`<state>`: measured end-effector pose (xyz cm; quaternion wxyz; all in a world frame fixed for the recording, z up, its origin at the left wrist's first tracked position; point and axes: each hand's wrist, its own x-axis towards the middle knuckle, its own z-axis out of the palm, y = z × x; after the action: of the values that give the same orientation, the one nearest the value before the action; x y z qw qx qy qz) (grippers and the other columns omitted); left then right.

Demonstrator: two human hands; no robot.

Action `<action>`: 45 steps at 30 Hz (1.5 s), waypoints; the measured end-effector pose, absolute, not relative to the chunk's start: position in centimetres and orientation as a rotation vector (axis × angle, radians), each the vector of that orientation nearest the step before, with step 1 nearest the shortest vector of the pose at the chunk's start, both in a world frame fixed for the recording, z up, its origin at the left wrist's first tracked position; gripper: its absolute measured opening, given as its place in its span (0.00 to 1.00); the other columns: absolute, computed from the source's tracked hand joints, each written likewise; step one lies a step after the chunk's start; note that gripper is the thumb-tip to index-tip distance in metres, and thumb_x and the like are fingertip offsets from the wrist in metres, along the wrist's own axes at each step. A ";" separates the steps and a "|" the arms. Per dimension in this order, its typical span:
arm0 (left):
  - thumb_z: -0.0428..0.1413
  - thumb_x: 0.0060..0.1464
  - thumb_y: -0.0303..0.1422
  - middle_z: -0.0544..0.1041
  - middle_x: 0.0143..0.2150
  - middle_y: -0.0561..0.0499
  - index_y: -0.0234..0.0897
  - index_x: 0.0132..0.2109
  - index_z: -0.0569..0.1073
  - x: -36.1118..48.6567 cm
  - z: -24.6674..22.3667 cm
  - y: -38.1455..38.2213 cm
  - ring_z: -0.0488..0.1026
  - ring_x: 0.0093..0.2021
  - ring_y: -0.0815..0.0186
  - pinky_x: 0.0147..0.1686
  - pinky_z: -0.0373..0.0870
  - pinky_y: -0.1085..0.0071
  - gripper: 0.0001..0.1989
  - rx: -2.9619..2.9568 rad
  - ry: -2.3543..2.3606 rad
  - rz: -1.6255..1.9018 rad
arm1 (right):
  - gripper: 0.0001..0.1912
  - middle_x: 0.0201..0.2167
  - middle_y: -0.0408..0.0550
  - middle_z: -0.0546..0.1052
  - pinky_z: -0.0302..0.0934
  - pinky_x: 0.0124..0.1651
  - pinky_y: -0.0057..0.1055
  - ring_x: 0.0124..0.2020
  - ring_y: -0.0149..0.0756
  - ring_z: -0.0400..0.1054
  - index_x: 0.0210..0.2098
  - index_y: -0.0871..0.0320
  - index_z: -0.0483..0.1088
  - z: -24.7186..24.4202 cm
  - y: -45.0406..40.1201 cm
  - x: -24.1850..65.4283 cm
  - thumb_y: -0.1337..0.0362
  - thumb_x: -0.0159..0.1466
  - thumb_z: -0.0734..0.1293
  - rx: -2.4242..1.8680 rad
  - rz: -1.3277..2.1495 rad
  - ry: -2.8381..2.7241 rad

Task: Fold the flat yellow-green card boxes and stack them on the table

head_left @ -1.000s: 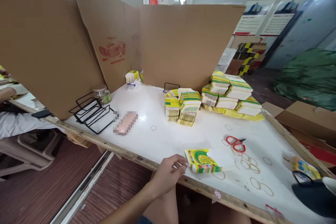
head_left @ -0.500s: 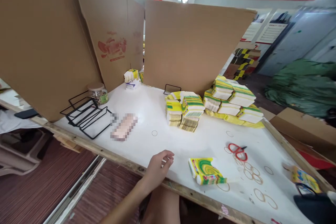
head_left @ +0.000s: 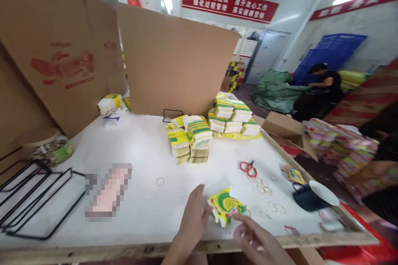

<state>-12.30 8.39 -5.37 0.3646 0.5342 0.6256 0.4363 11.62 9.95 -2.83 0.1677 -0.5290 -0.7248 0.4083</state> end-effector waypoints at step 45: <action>0.70 0.34 0.45 0.84 0.41 0.43 0.38 0.42 0.81 2.6 2.0 7.0 0.76 0.50 0.47 0.50 0.74 0.55 0.26 0.469 1.089 1.216 | 0.21 0.30 0.46 0.78 0.66 0.37 0.34 0.32 0.39 0.73 0.33 0.54 0.65 -1.3 9.7 14.7 0.46 0.53 0.72 -0.964 1.615 -0.939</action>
<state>2.61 6.99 1.99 0.6604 0.2075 0.4815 0.5376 14.65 9.74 -1.32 0.4966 -0.3980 -0.3878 0.6668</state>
